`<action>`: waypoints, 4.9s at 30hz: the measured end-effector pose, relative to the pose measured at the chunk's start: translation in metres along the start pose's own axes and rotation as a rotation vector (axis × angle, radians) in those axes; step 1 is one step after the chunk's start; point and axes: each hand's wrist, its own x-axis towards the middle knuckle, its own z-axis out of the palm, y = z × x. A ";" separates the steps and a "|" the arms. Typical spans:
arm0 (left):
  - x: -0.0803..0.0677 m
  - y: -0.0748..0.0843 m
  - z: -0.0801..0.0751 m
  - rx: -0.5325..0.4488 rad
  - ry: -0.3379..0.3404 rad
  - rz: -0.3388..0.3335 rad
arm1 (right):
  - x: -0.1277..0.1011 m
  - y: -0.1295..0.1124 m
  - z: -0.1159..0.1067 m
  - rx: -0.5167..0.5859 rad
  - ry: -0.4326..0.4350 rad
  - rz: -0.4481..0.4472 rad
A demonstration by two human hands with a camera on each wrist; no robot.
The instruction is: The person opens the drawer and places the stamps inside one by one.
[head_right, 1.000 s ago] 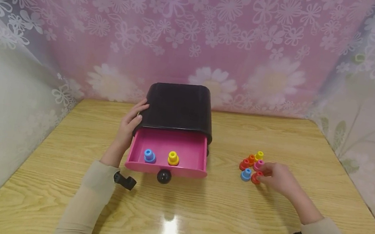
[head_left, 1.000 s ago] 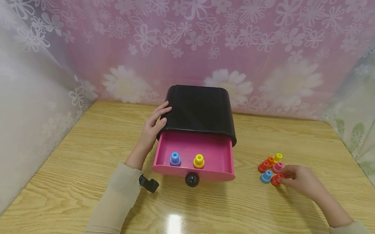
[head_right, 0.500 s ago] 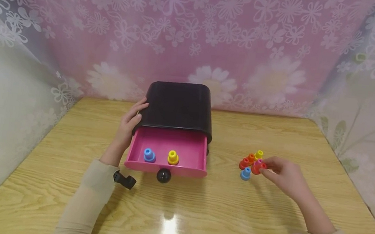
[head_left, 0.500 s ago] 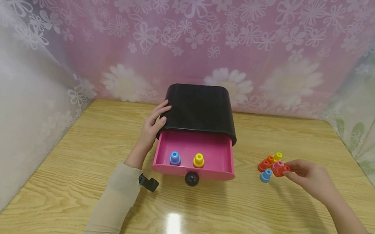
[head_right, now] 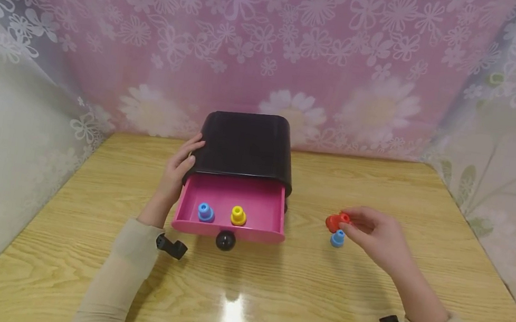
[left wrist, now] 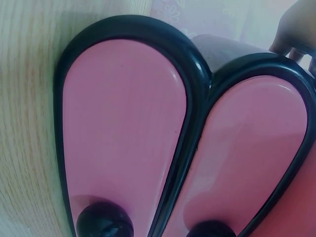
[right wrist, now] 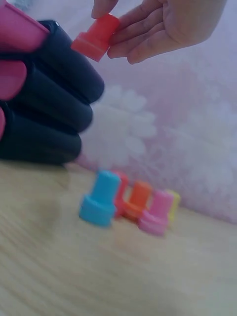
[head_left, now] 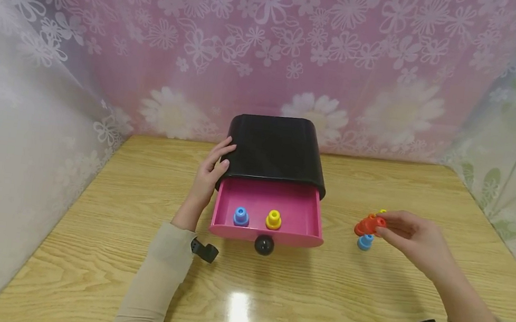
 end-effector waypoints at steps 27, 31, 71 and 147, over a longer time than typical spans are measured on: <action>-0.002 0.033 0.008 0.015 -0.001 -0.020 | 0.028 -0.078 0.036 0.184 -0.082 -0.207; -0.002 0.033 0.008 0.019 0.000 -0.025 | 0.034 -0.081 0.044 0.180 -0.096 -0.194; -0.001 0.001 0.001 -0.037 -0.005 -0.004 | 0.042 -0.089 0.065 -0.204 -0.072 -0.502; -0.003 0.036 0.008 0.010 -0.009 -0.026 | -0.027 -0.092 0.114 0.572 -0.397 0.021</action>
